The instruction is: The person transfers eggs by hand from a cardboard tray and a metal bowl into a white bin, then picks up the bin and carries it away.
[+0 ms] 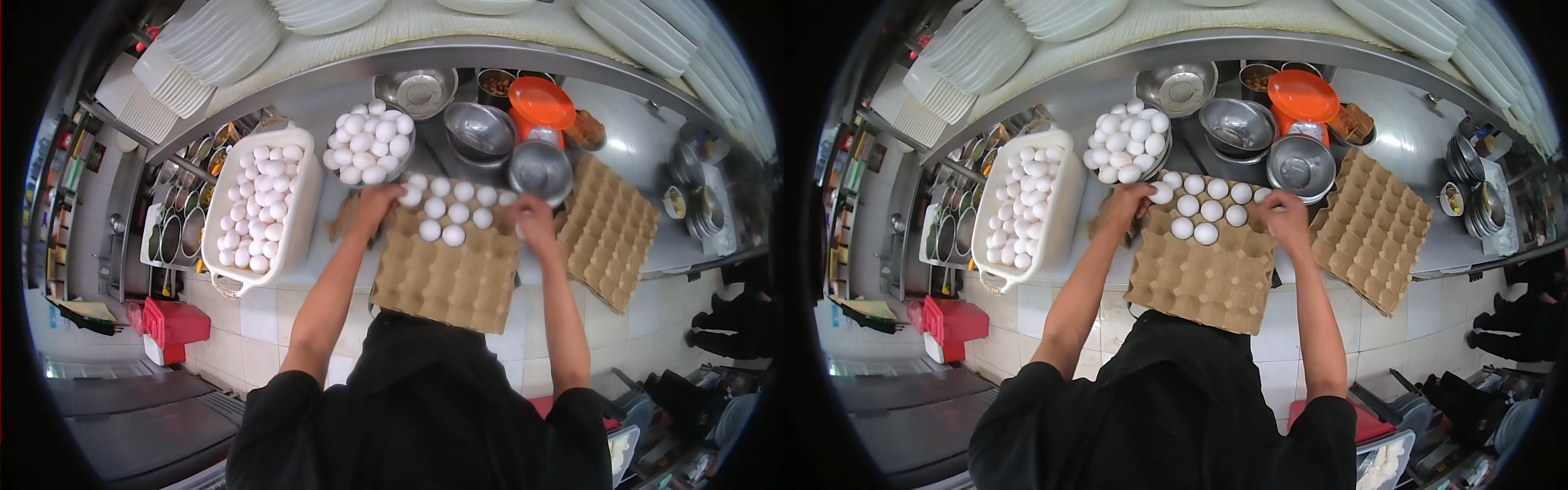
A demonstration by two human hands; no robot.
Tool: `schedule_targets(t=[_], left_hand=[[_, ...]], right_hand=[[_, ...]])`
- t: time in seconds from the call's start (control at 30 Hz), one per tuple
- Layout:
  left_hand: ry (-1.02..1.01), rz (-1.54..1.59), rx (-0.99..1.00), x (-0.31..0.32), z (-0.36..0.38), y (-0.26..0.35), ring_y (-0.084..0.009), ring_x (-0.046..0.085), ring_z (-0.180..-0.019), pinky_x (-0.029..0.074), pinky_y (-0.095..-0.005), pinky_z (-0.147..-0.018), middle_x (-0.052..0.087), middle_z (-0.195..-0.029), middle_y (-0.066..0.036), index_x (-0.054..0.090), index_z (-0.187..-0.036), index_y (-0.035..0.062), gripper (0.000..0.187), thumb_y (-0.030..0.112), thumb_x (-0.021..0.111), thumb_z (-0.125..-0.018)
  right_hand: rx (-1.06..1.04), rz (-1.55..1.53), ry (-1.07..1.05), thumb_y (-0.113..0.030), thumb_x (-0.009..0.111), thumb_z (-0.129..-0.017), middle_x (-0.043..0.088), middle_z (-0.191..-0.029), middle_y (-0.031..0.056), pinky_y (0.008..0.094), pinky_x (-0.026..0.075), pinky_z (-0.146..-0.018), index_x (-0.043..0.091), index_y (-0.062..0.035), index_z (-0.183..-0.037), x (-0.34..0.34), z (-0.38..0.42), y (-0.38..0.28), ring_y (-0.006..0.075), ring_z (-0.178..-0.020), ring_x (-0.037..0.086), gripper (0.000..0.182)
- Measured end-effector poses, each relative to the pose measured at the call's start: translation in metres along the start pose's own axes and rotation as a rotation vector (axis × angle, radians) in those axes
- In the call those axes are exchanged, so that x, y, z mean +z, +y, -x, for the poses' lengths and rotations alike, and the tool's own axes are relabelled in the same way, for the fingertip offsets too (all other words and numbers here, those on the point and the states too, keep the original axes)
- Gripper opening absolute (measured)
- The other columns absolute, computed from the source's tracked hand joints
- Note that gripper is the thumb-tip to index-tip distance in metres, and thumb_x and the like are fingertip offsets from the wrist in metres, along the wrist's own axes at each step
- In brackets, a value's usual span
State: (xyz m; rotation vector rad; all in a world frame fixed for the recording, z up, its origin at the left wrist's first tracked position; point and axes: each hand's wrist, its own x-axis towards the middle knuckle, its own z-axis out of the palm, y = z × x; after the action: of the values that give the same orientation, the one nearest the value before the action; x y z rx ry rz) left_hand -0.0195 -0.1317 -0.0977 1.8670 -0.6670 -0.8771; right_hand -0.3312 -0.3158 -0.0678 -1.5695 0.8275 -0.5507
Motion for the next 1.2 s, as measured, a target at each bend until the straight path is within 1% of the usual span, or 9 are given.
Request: schedule_targets(t=[0.13,0.27,0.4,0.57,0.73,0.83,0.97,1.1,1.2], left_hand=[[-0.252,0.966,-0.029,-0.001,0.037,0.044,-0.0262,0.067,-0.069,0.05,-0.0348,-0.053,0.066,-0.079,-0.014,0.065,-0.092,-0.0005,0.028,0.024,0.06,-0.078],[-0.376,0.8,-0.15,0.001,0.039,0.034,-0.0248,0.067,-0.068,0.048,-0.0334,-0.052,0.067,-0.082,-0.014,0.065,-0.095,0.0006,0.027,0.022,0.062,-0.079],[-0.016,-0.657,0.153,0.032,0.072,0.068,-0.0285,0.069,-0.073,0.055,-0.0406,-0.07,0.071,-0.08,-0.016,0.074,-0.082,0.0033,0.042,0.044,0.074,-0.073],[0.034,-0.903,0.144,0.061,0.068,0.052,-0.0333,0.07,-0.086,0.055,-0.0425,-0.079,0.072,-0.084,-0.019,0.075,-0.079,0.0034,0.054,0.056,0.072,-0.07],[0.008,-0.941,0.254,0.062,0.061,0.05,-0.032,0.07,-0.079,0.057,-0.0419,-0.07,0.071,-0.082,-0.018,0.073,-0.076,-0.0014,0.054,0.053,0.069,-0.074],[-0.259,-0.331,-0.025,0.032,0.049,0.048,-0.0278,0.068,-0.068,0.054,-0.0372,-0.052,0.069,-0.085,-0.017,0.07,-0.093,-0.0014,0.046,0.042,0.062,-0.083],[-0.442,0.868,-0.115,0.012,0.057,0.03,-0.0227,0.063,-0.057,0.045,-0.0284,-0.04,0.065,-0.096,-0.019,0.049,-0.128,0.0056,0.041,0.026,0.053,-0.092],[-0.565,0.79,-0.051,0.017,0.063,0.055,-0.0213,0.065,-0.065,0.048,-0.027,-0.046,0.066,-0.103,-0.017,0.056,-0.123,0.0118,0.027,0.017,0.055,-0.096],[-0.462,0.065,0.234,0.044,0.054,0.049,-0.0235,0.067,-0.077,0.054,-0.0338,-0.057,0.063,-0.114,-0.018,0.061,-0.118,0.0122,0.029,0.019,0.064,-0.089]], right_hand=[[-0.353,0.79,0.018,-0.02,0.076,-0.069,0.067,-0.087,0.0098,0.0371,0.053,-0.072,0.072,-0.0097,-0.094,0.04,0.006,-0.012,0.0279,-0.079,0.065,0.028],[-0.46,0.872,0.005,-0.023,0.077,-0.071,0.067,-0.09,0.0082,0.0368,0.054,-0.074,0.072,-0.0084,-0.096,0.04,-0.003,-0.002,0.0253,-0.078,0.067,0.029],[-0.017,0.004,-0.117,-0.021,0.067,-0.083,0.068,-0.1,0.0102,0.0333,0.055,-0.058,0.064,-0.0055,-0.108,0.01,-0.012,0.006,0.0226,-0.074,0.068,0.03],[0.083,-1.0,-0.074,-0.017,0.055,-0.093,0.063,-0.113,0.02,0.0289,0.05,-0.042,0.048,-0.0075,-0.129,-0.024,-0.009,-0.013,0.0248,-0.072,0.068,0.038],[-0.012,-0.334,-0.082,-0.014,0.063,-0.088,0.062,-0.113,0.0113,0.0309,0.055,-0.059,0.059,-0.0112,-0.119,-0.035,-0.028,-0.012,0.0269,-0.081,0.067,0.031],[-0.461,0.64,0.055,-0.02,0.082,-0.069,0.059,-0.116,0.011,0.0383,0.055,-0.085,0.068,-0.0189,-0.109,-0.027,-0.037,0.0,0.0301,-0.096,0.065,0.043],[-0.142,1.113,-0.008,-0.023,0.085,-0.06,0.055,-0.123,0.0104,0.0468,0.055,-0.086,0.069,-0.0217,-0.111,-0.002,-0.023,-0.028,0.0353,-0.101,0.065,0.053],[-0.143,1.108,-0.013,-0.028,0.085,-0.061,0.055,-0.128,0.0129,0.0458,0.053,-0.085,0.069,-0.0222,-0.112,-0.004,-0.028,-0.019,0.0351,-0.103,0.064,0.054],[-0.247,0.94,0.053,-0.027,0.087,-0.061,0.06,-0.117,0.0114,0.043,0.054,-0.08,0.068,-0.0177,-0.113,-0.015,-0.028,-0.012,0.0317,-0.095,0.067,0.056]])
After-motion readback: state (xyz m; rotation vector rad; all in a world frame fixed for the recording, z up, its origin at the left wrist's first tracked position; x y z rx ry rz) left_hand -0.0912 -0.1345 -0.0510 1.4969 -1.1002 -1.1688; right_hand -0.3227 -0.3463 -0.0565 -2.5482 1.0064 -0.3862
